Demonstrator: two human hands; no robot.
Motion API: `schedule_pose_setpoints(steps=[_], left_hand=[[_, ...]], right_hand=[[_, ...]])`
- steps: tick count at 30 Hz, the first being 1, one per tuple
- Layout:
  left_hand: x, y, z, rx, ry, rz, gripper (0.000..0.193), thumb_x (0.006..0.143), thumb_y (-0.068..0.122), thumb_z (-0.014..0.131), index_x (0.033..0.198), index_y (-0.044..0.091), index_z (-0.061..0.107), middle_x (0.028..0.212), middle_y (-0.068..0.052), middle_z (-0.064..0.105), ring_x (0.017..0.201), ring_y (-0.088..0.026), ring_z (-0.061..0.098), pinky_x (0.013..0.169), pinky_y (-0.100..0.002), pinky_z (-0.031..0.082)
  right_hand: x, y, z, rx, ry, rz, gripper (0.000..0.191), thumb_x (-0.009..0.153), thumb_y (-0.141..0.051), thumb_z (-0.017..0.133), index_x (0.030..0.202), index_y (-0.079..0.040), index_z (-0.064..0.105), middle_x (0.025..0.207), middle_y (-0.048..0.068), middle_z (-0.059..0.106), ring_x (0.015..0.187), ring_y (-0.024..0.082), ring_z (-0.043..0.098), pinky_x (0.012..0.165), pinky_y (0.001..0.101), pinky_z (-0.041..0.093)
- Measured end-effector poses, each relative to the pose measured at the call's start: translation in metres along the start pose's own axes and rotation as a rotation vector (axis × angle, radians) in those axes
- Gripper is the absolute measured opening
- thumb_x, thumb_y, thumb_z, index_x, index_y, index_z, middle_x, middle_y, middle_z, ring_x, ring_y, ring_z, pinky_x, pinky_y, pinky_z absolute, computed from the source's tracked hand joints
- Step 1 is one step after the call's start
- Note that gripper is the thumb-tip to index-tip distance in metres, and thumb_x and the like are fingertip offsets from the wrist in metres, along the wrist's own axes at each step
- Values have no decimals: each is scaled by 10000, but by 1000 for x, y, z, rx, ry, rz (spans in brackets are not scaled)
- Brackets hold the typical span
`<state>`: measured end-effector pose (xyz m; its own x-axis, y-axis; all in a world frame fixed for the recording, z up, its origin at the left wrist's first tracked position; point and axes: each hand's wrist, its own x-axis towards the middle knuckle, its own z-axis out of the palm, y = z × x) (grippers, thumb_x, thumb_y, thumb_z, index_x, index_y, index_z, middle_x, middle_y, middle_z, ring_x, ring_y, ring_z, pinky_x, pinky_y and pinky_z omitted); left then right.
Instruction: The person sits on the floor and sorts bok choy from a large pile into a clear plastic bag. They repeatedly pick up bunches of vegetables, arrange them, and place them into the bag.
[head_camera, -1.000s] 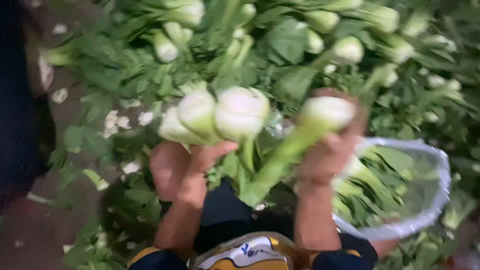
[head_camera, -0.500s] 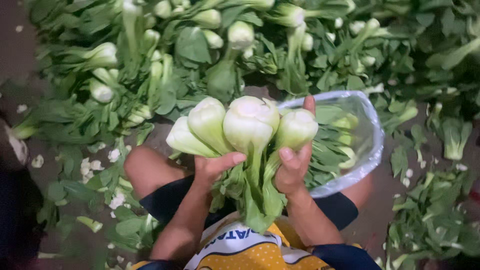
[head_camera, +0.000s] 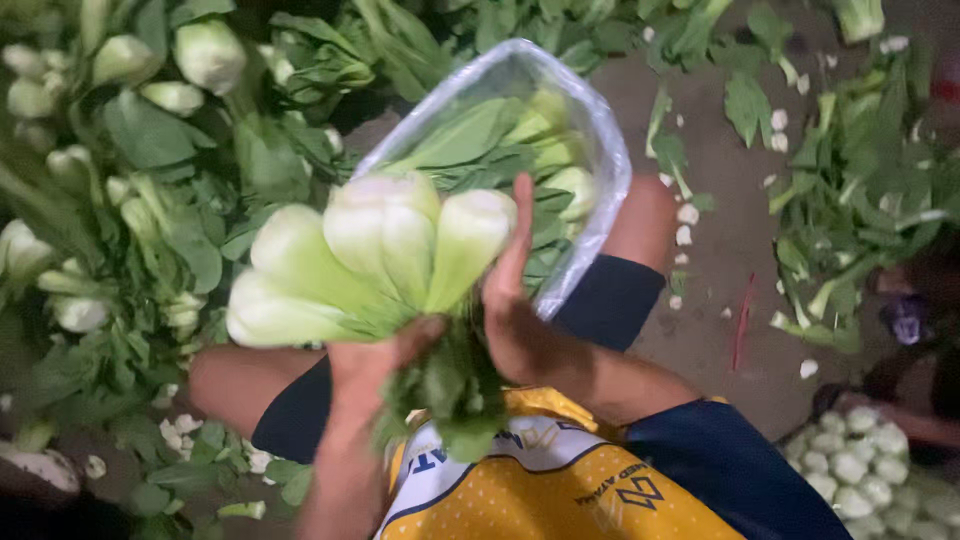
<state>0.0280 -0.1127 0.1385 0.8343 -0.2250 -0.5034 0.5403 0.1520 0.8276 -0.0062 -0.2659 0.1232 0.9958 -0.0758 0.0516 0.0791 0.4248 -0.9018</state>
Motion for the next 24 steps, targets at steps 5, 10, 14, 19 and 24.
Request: schedule_pose_setpoints(steps=[5, 10, 14, 19, 24], left_hand=[[16, 34, 21, -183, -187, 80, 694, 710, -9, 807, 1346, 27, 533, 1247, -112, 670, 1165, -262, 656, 1018, -367, 525], [65, 45, 37, 284, -273, 44, 710, 669, 103, 851, 1316, -11, 582, 1229, -121, 704, 1148, -287, 699, 1014, -386, 560], [108, 8, 73, 672, -425, 111, 702, 645, 156, 902, 1277, -3, 644, 1229, -91, 736, 1151, -247, 710, 1032, -321, 536], [129, -56, 111, 897, -606, 169, 956, 521, 186, 941, 1369, 13, 535, 1278, -145, 673, 1201, -296, 628, 1049, -363, 471], [151, -36, 118, 942, -773, 154, 1098, 536, 283, 965, 1407, -36, 378, 1298, -214, 643, 1239, -332, 619, 1059, -363, 470]], right_hand=[[29, -52, -109, -1106, 209, -199, 829, 1075, -401, 577, 1684, -90, 108, 1705, 235, 238, 1555, 323, 309, 1303, 421, 269], [33, -51, -199, -837, 381, 423, 275, 1054, -252, 626, 1226, -43, 585, 1061, 103, 609, 986, 207, 607, 823, 373, 541], [20, -42, -224, -847, 297, 222, 167, 1130, -186, 596, 1064, -34, 580, 881, -12, 542, 810, 85, 488, 682, 290, 436], [17, -40, -234, -694, 337, 275, 150, 1110, -174, 598, 1035, -48, 564, 838, -30, 486, 752, 76, 429, 615, 283, 374], [48, -49, -237, -753, 101, 153, 141, 1083, -145, 619, 1139, -16, 623, 958, 0, 604, 881, 74, 542, 742, 265, 468]])
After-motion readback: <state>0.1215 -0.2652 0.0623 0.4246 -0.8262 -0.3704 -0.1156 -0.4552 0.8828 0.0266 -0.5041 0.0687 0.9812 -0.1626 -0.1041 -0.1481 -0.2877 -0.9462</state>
